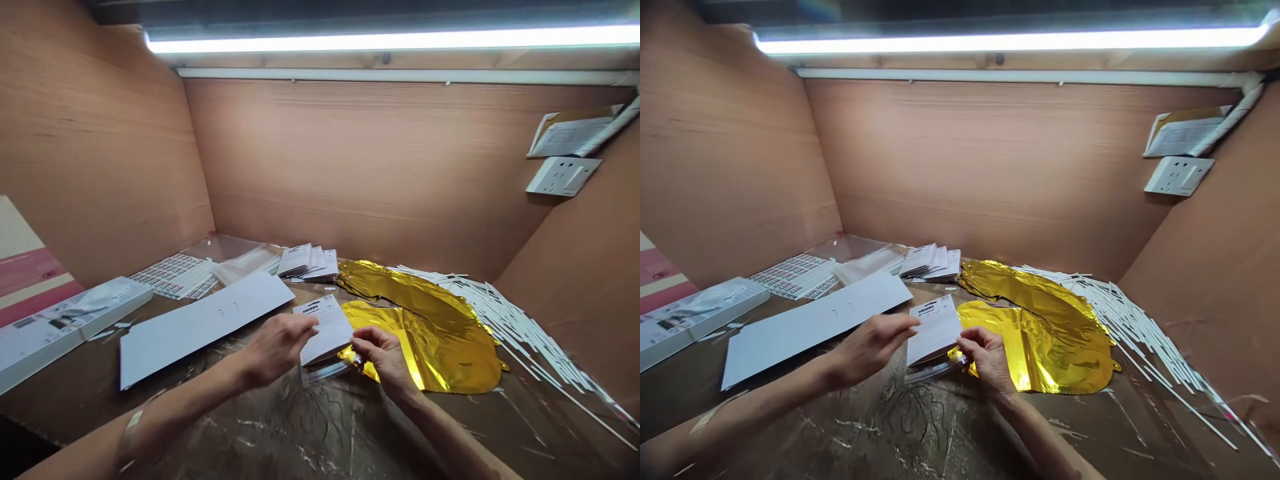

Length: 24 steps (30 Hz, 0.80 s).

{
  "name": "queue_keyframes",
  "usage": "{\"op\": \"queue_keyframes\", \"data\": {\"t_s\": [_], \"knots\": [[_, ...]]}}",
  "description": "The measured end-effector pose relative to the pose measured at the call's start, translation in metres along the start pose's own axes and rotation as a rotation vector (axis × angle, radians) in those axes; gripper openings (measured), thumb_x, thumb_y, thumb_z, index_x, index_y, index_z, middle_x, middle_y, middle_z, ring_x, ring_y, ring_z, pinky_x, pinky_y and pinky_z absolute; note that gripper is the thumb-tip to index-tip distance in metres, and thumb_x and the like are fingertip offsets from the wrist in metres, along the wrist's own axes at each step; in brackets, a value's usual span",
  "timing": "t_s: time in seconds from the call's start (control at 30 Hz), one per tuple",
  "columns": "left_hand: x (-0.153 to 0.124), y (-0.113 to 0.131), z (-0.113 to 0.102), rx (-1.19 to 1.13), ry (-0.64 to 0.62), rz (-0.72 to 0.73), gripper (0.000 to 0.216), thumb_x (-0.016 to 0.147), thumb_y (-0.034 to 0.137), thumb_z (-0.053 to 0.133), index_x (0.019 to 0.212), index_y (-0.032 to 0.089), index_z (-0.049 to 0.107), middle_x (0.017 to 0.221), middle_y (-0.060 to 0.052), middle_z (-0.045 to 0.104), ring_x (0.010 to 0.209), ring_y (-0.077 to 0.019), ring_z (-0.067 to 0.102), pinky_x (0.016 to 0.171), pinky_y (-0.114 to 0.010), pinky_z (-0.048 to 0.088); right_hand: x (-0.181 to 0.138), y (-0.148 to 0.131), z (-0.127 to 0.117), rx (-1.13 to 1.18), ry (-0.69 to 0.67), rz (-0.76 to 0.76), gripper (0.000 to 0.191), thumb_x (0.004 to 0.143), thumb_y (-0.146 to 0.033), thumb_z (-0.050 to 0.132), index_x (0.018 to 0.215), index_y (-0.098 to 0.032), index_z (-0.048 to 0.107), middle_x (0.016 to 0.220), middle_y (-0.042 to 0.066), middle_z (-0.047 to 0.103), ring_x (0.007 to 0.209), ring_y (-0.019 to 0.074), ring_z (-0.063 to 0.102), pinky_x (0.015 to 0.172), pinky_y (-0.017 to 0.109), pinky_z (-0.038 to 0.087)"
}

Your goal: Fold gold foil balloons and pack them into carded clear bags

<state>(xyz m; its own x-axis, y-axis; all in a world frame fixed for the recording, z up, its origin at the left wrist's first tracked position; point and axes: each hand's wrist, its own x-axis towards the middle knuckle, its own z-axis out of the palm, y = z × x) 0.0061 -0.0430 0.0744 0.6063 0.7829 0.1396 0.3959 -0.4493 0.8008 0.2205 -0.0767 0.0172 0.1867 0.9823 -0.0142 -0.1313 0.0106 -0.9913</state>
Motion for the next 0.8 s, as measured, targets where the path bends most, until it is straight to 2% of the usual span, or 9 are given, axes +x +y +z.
{"op": "queue_keyframes", "data": {"t_s": [0.07, 0.13, 0.2, 0.27, 0.33, 0.43, 0.53, 0.63, 0.8], "knots": [[0.044, -0.009, 0.021, 0.321, -0.034, 0.146, 0.032, 0.086, 0.035, 0.036, 0.105, 0.018, 0.055, 0.111, -0.009, 0.054, 0.108, -0.0233, 0.043, 0.092, -0.038, 0.030, -0.005, 0.011, 0.003, 0.005, -0.023, 0.100, 0.023, 0.057, -0.034, 0.068, 0.068, -0.017, 0.058, 0.054, -0.003, 0.054, 0.041, 0.0099, 0.049, 0.035, 0.022, 0.040], [0.070, -0.030, 0.047, 0.555, -0.081, 0.138, 0.043, 0.085, 0.040, 0.034, 0.121, 0.018, 0.041, 0.131, -0.011, 0.037, 0.124, -0.0274, 0.023, 0.098, -0.047, 0.019, -0.008, 0.018, 0.002, 0.025, -0.068, 0.194, 0.026, 0.054, -0.035, 0.069, 0.071, -0.017, 0.058, 0.056, -0.002, 0.055, 0.044, 0.0117, 0.052, 0.039, 0.024, 0.042], [0.078, -0.052, 0.067, 0.665, -0.149, 0.125, 0.049, 0.087, 0.043, 0.027, 0.127, 0.017, 0.032, 0.136, -0.012, 0.027, 0.127, -0.0266, 0.014, 0.099, -0.049, 0.011, -0.010, 0.021, -0.001, -0.003, -0.134, 0.254, 0.025, 0.052, -0.031, 0.070, 0.070, -0.016, 0.060, 0.058, -0.001, 0.057, 0.048, 0.0117, 0.053, 0.046, 0.025, 0.044], [0.076, -0.069, 0.077, 0.700, -0.174, 0.133, 0.052, 0.087, 0.046, 0.020, 0.129, 0.017, 0.028, 0.138, -0.011, 0.024, 0.128, -0.0252, 0.011, 0.100, -0.049, 0.006, -0.010, 0.021, -0.004, -0.129, -0.190, 0.276, 0.021, 0.050, -0.025, 0.068, 0.068, -0.015, 0.063, 0.058, -0.001, 0.058, 0.048, 0.0112, 0.052, 0.050, 0.025, 0.043], [0.073, -0.078, 0.078, 0.703, -0.166, 0.148, 0.053, 0.087, 0.048, 0.017, 0.130, 0.018, 0.026, 0.139, -0.011, 0.022, 0.129, -0.0248, 0.009, 0.101, -0.048, 0.004, -0.010, 0.017, -0.005, -0.367, -0.210, 0.196, 0.016, 0.052, -0.021, 0.064, 0.068, -0.016, 0.065, 0.059, 0.000, 0.059, 0.052, 0.0125, 0.052, 0.052, 0.025, 0.040], [0.072, -0.080, 0.076, 0.695, -0.166, 0.154, 0.054, 0.087, 0.049, 0.016, 0.131, 0.019, 0.025, 0.140, -0.010, 0.020, 0.129, -0.0252, 0.009, 0.101, -0.048, 0.003, -0.009, 0.008, 0.000, -0.842, -0.221, -0.020, 0.011, 0.058, -0.018, 0.057, 0.066, -0.018, 0.066, 0.062, 0.001, 0.062, 0.063, 0.0155, 0.054, 0.058, 0.025, 0.036], [0.074, -0.081, 0.076, 0.692, -0.162, 0.162, 0.054, 0.087, 0.049, 0.017, 0.131, 0.019, 0.026, 0.140, -0.009, 0.020, 0.129, -0.0255, 0.008, 0.101, -0.048, 0.003, -0.009, 0.001, 0.008, -1.218, -0.210, -0.085, 0.014, 0.064, -0.019, 0.052, 0.068, -0.020, 0.066, 0.068, 0.003, 0.064, 0.069, 0.0182, 0.055, 0.058, 0.026, 0.031], [0.074, -0.082, 0.078, 0.690, -0.153, 0.181, 0.054, 0.086, 0.050, 0.017, 0.130, 0.019, 0.027, 0.140, -0.008, 0.021, 0.129, -0.0252, 0.009, 0.101, -0.047, 0.003, -0.011, -0.001, 0.013, -1.337, -0.217, -0.066, 0.013, 0.066, -0.019, 0.049, 0.066, -0.020, 0.062, 0.071, 0.004, 0.064, 0.071, 0.0184, 0.055, 0.057, 0.026, 0.029], [0.072, -0.081, 0.078, 0.701, -0.156, 0.198, 0.053, 0.086, 0.049, 0.019, 0.130, 0.020, 0.026, 0.139, -0.008, 0.022, 0.128, -0.0244, 0.010, 0.101, -0.046, 0.004, -0.016, 0.002, 0.013, -1.326, -0.212, -0.049, 0.011, 0.065, -0.015, 0.045, 0.061, -0.018, 0.055, 0.069, 0.004, 0.062, 0.070, 0.0170, 0.053, 0.058, 0.025, 0.028]]}}
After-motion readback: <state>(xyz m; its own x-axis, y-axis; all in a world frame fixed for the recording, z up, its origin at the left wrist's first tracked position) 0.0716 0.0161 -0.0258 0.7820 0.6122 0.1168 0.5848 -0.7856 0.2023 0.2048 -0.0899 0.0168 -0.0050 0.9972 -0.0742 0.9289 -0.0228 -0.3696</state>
